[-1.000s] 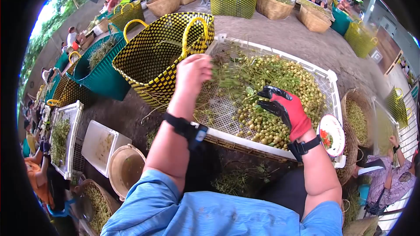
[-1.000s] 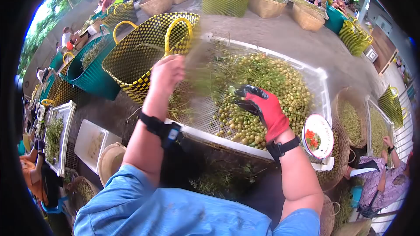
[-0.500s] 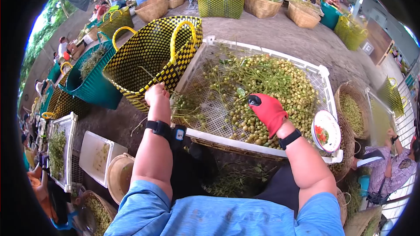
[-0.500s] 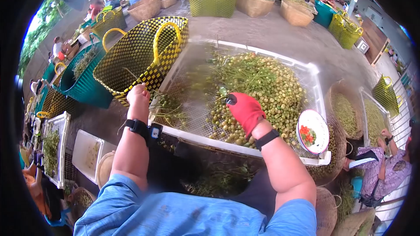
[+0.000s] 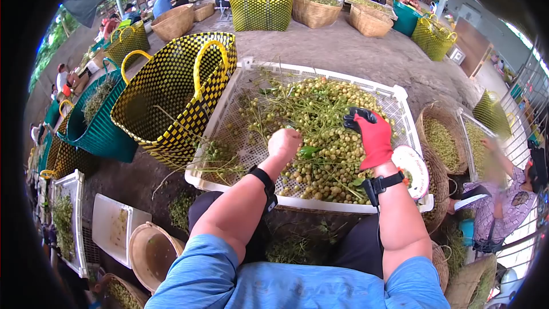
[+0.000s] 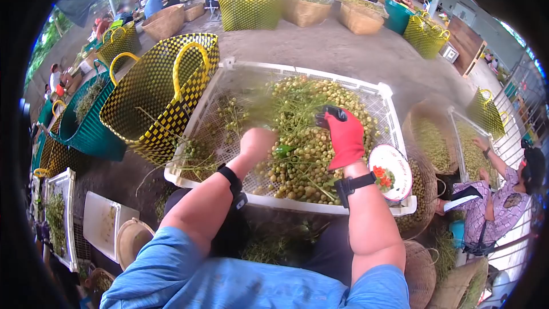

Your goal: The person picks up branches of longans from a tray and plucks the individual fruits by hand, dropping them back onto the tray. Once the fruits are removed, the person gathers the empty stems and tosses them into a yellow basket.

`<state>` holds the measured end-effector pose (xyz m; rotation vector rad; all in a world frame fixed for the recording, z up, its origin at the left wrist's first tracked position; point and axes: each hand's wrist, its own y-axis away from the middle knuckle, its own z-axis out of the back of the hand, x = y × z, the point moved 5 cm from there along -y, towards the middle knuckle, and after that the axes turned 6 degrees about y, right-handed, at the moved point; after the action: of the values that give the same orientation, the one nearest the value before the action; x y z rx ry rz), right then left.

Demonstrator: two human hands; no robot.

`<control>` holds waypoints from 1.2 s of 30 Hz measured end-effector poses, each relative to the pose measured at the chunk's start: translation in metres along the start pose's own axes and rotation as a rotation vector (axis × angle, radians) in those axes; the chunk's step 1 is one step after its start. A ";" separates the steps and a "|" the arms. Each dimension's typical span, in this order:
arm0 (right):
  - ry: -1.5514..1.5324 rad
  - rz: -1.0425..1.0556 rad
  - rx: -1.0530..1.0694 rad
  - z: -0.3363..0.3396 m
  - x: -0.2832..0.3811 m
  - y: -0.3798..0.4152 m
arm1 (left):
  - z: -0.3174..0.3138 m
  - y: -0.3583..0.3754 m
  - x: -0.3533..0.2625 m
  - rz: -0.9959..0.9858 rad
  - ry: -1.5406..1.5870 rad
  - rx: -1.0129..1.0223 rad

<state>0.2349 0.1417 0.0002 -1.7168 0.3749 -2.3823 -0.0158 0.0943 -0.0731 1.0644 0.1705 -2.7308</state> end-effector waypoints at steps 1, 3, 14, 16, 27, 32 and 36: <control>-0.114 -0.051 -0.014 0.006 -0.008 -0.004 | 0.005 -0.004 -0.001 0.044 -0.022 -0.049; -0.191 -0.070 -0.032 0.015 -0.017 -0.012 | 0.044 0.004 -0.019 -0.111 0.201 -0.273; -0.205 0.397 0.021 0.006 0.079 0.016 | 0.176 0.067 -0.094 -0.588 -0.140 -0.828; 0.030 0.514 -0.033 0.008 0.114 0.026 | 0.185 0.075 -0.103 -0.741 -0.172 -0.830; 1.085 0.301 0.451 -0.030 -0.006 0.012 | 0.194 0.076 -0.101 -0.807 -0.255 -0.896; 1.016 0.083 0.382 -0.006 -0.032 -0.006 | 0.224 0.077 -0.068 -0.625 -0.083 -0.955; 0.578 0.510 -0.043 0.002 0.032 -0.001 | 0.228 0.081 -0.071 -0.661 -0.077 -0.961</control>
<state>0.2265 0.1334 0.0302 -0.7677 0.8307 -2.4145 -0.0953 -0.0152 0.1392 0.6520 1.8558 -2.5444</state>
